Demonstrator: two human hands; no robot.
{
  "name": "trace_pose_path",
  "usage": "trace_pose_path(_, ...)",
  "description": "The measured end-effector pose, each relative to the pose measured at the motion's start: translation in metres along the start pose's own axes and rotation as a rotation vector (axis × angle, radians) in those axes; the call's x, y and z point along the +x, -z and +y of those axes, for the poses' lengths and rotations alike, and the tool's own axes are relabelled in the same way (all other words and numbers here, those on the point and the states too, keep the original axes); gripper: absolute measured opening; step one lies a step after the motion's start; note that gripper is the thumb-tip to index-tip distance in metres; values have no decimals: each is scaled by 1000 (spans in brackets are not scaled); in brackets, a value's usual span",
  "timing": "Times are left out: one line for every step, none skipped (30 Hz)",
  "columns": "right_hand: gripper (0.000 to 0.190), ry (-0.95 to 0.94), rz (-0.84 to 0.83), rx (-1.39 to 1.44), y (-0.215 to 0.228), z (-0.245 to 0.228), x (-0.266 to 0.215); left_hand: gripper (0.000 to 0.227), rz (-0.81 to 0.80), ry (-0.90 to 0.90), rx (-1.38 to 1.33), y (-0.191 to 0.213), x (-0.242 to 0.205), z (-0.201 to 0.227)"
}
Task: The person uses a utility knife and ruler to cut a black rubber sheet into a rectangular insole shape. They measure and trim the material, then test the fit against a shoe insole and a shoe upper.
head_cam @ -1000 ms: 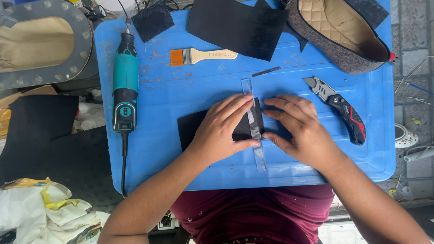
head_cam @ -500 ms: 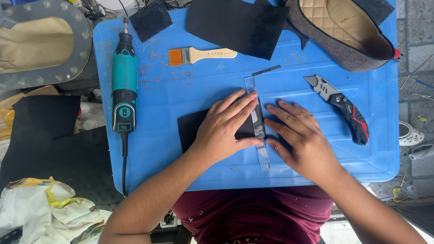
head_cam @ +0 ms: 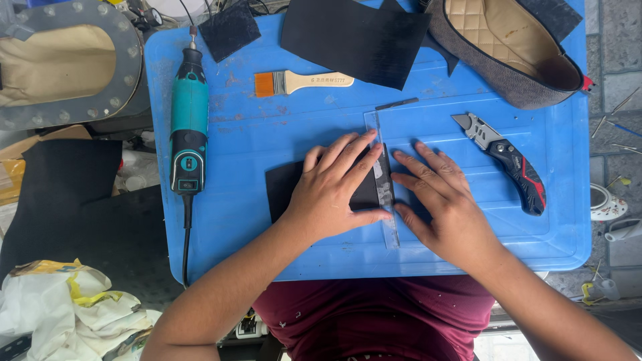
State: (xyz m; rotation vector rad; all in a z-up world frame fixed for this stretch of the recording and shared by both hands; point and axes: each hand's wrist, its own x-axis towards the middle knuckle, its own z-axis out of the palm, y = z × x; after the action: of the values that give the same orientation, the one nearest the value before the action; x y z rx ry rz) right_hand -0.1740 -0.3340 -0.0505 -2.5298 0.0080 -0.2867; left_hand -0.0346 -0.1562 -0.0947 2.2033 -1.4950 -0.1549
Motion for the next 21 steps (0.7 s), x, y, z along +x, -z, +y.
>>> trace_pose_path(41, -6, 11, -31, -3, -1, -1, 108, -4, 4, 3, 0, -1, -1)
trace_pose_path(40, -12, 22, -61, -6, -2, -1, 108, 3, 15, -1, 0, -3, -3)
trace_pose_path(39, -11, 35, -93, -10, -3, 0, 107, 12, 22, -4, 1, -3, -7)
trace_pose_path(39, -10, 48, -125, -13, -4, 1, 107, 21, 30, -7, 3, -3, -10)
trace_pose_path(38, -9, 62, -159, -15, -5, 2, 107, 36, 41, -2, 4, -3, -12)
trace_pose_path(37, -3, 66, -152, -16, -4, 5, 106, 50, 53, 4, 4, -3, -15)
trace_pose_path(35, 3, 67, -141, -17, -2, 8, 106, 63, 68, 9, 5, -5, -16)
trace_pose_path(34, 9, 69, -131, -17, 0, 11, 106, 72, 79, -5, 4, -5, -17)
trace_pose_path(33, 17, 65, -100, -17, 2, 15, 106, 82, 86, -18, 4, -5, -18)
trace_pose_path(32, 24, 62, -68, -16, 4, 17, 107, 93, 93, -31, 4, -4, -19)
trace_pose_path(32, 31, 57, -35, -15, 6, 20, 106, 101, 90, -25, 4, -3, -18)
trace_pose_path(32, 36, 58, 5, -13, 7, 21, 105, 110, 88, -19, 3, -3, -18)
trace_pose_path(32, 43, 56, 47, -12, 9, 23, 104, 119, 88, -13, 3, -3, -17)
trace_pose_path(33, 49, 55, 89, -12, 10, 23, 104, 120, 93, -15, 3, -4, -17)
trace_pose_path(32, 48, 62, 96, -11, 11, 24, 104, 123, 100, -16, 3, -4, -16)
trace_pose_path(31, 47, 69, 102, -11, 11, 23, 104, 126, 108, -17, 3, -4, -16)
trace_pose_path(30, 44, 74, 110, -13, 10, 22, 104, 118, 112, -16, 3, -5, -16)
trace_pose_path(29, 34, 70, 116, -13, 10, 21, 105, 109, 116, -15, 2, -5, -15)
trace_pose_path(29, 21, 70, 118, -13, 11, 20, 105, 101, 115, -15, 2, -4, -16)
trace_pose_path(28, 8, 70, 121, -13, 11, 20, 105, 110, 113, -13, 2, -4, -15)
trace_pose_path(27, 10, 72, 120, -13, 12, 20, 105, 120, 111, -10, 3, -4, -15)
